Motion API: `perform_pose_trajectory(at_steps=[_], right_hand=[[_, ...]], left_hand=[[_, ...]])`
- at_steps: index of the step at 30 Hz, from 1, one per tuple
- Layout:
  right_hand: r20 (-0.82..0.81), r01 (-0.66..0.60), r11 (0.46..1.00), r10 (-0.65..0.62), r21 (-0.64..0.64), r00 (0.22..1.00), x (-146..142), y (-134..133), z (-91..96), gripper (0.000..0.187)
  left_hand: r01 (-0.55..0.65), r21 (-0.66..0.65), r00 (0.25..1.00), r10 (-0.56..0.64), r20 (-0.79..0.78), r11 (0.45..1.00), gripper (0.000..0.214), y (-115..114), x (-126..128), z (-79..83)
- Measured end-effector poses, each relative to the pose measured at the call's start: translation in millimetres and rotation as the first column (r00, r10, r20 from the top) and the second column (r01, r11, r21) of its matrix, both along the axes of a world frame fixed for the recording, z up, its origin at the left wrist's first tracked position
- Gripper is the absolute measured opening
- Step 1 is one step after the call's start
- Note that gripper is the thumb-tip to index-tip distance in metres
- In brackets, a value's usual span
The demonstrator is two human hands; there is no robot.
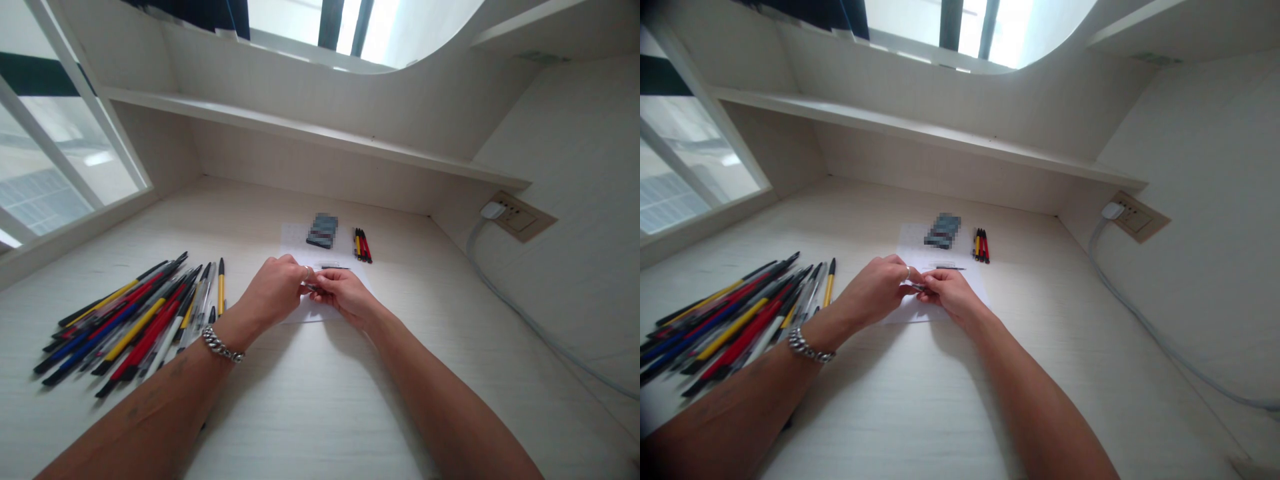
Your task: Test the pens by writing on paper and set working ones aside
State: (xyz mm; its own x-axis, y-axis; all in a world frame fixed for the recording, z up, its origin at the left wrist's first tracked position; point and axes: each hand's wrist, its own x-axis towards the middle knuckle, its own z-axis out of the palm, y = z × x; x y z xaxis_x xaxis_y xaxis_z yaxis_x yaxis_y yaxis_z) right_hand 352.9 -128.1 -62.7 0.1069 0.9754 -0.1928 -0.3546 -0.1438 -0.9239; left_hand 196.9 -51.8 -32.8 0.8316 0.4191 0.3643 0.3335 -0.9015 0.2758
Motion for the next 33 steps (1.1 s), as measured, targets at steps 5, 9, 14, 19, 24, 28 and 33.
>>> perform_pose_trajectory(at_steps=[5,9,14,19,24,28,33], right_hand=[[0.048,-0.010,1.000,0.009,0.017,0.999,2,-1,2.6,0.017],[0.193,0.030,0.999,-0.033,0.019,0.981,4,0,-1.9,0.017],[0.341,0.081,0.996,-0.089,0.037,0.936,8,2,-6.6,0.019],[0.349,0.074,0.995,-0.091,0.061,0.933,10,1,-4.5,0.022],[0.456,0.055,0.995,-0.084,0.077,0.886,15,-1,-1.6,0.017],[0.712,0.130,0.969,-0.244,0.211,0.658,25,-3,-1.2,0.017],[0.880,0.120,0.944,-0.330,0.307,0.341,32,-1,-9.8,0.023]], left_hand=[[-0.027,-0.050,1.000,0.027,-0.005,0.998,0.014,2,0,-5.3],[-0.031,-0.107,1.000,0.030,-0.008,0.994,0.018,7,0,-11.3],[-0.051,-0.145,0.998,0.044,-0.055,0.988,0.030,9,-1,-14.9],[-0.091,-0.138,0.994,0.081,-0.076,0.986,0.025,7,1,-15.6],[-0.104,-0.117,0.993,0.098,-0.059,0.988,0.022,8,0,-17.8],[-0.138,-0.129,0.990,0.131,-0.057,0.982,0.021,13,-1,-21.5],[-0.116,-0.198,0.993,0.111,-0.038,0.973,0.022,14,-1,-23.5]])
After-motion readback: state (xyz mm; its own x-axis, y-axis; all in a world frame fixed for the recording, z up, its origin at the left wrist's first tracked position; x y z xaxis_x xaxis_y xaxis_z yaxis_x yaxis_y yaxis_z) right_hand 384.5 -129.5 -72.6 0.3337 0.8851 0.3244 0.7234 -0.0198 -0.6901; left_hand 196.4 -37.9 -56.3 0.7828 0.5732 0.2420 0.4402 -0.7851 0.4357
